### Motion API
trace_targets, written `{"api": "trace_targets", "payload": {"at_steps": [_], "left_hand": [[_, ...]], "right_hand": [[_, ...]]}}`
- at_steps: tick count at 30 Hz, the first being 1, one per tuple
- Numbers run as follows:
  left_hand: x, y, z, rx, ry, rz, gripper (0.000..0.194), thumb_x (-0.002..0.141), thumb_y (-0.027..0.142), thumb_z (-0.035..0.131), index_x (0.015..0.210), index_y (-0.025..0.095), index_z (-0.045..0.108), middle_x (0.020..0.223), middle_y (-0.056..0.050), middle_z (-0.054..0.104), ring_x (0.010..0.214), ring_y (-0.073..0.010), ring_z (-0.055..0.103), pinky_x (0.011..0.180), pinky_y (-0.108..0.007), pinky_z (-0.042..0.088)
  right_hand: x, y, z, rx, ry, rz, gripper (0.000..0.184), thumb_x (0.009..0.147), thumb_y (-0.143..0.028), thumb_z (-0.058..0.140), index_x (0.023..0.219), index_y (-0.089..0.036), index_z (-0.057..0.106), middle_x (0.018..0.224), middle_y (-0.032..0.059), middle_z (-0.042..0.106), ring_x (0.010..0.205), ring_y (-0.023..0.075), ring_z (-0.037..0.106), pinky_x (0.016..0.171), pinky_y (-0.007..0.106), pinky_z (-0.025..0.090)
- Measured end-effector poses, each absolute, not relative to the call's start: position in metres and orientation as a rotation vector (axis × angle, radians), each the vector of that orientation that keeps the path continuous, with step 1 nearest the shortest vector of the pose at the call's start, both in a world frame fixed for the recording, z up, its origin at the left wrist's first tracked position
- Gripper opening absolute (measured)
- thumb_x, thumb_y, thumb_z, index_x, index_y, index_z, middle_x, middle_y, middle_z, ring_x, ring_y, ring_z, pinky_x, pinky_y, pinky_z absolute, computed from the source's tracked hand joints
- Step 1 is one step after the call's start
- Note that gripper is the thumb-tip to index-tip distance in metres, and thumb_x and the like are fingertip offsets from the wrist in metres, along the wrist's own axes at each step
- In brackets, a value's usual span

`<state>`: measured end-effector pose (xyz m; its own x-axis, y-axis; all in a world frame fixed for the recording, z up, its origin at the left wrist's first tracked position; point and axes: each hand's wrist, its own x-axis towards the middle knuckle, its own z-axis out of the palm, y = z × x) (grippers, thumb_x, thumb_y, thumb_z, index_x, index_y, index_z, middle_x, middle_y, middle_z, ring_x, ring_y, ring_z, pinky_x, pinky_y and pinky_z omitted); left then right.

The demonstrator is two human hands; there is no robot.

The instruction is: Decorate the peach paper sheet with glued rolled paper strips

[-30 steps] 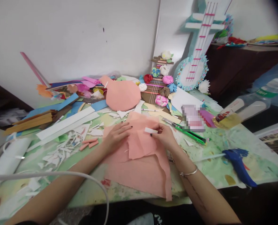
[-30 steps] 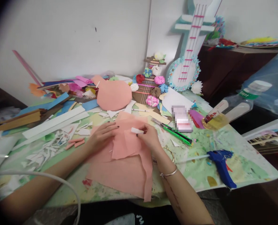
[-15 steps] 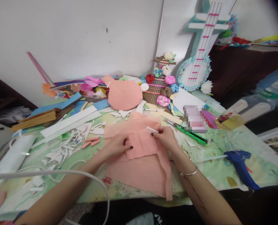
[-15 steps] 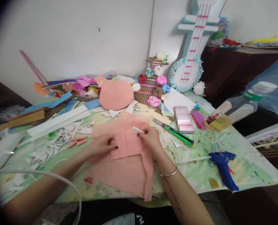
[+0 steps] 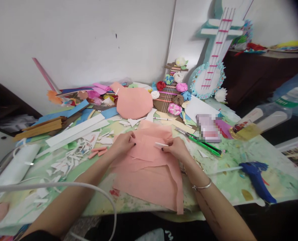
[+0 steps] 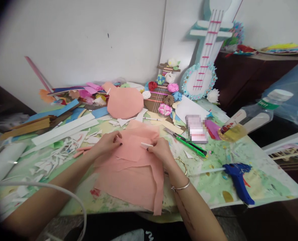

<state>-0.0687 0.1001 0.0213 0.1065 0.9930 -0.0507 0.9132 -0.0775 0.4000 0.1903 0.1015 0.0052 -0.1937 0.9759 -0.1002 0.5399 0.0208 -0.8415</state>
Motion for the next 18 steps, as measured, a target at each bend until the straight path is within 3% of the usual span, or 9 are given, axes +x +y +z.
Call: {"api": "trace_targets", "payload": {"at_steps": [4,8,10,14,18], "left_hand": [[-0.073,0.1,0.017,2.122,1.904,0.368,0.022,0.074,0.017,0.055,0.097,0.018,0.056,0.064,0.001,0.057,0.064,-0.0187,0.057,0.057,-0.026,0.036],[-0.066,0.093,0.018,2.263,1.939,0.511,0.024,0.08,0.014,0.049,0.103,0.014,0.053,0.09,-0.01,0.063,0.086,-0.0242,0.059,0.074,-0.035,0.044],[-0.051,0.084,0.019,2.381,1.888,0.574,0.017,0.085,0.015,0.045,0.099,0.014,0.055,0.101,-0.014,0.061,0.098,-0.0264,0.056,0.084,-0.04,0.043],[-0.008,0.06,0.007,2.621,1.571,0.514,0.022,0.092,0.025,0.042,0.084,0.015,0.059,0.092,-0.012,0.065,0.092,-0.0245,0.059,0.083,-0.038,0.046],[0.017,0.043,-0.011,2.704,1.492,0.537,0.045,0.087,0.044,0.053,0.108,0.004,0.058,0.115,-0.026,0.061,0.111,-0.035,0.056,0.093,-0.048,0.043]], "right_hand": [[0.191,0.104,0.0,-1.535,-1.729,1.213,0.021,0.087,-0.032,0.06,0.081,-0.012,0.063,0.071,-0.0015,0.061,0.059,0.0093,0.056,0.055,0.023,0.047],[0.19,0.109,-0.011,-1.503,-1.633,1.315,0.024,0.092,-0.033,0.053,0.104,-0.013,0.06,0.094,0.0041,0.064,0.076,0.0132,0.063,0.067,0.03,0.055],[0.191,0.111,-0.013,-1.47,-1.598,1.305,0.023,0.092,-0.032,0.054,0.103,-0.013,0.06,0.094,0.004,0.064,0.076,0.0133,0.063,0.067,0.031,0.055],[0.194,0.111,-0.008,-1.413,-1.528,1.18,0.016,0.085,-0.027,0.063,0.088,-0.012,0.066,0.079,0.0023,0.069,0.067,0.0133,0.065,0.065,0.03,0.055],[0.195,0.11,0.0,-1.348,-1.479,1.048,0.01,0.067,-0.022,0.071,0.073,-0.014,0.071,0.074,0.0055,0.073,0.071,0.0202,0.069,0.068,0.031,0.055]]}}
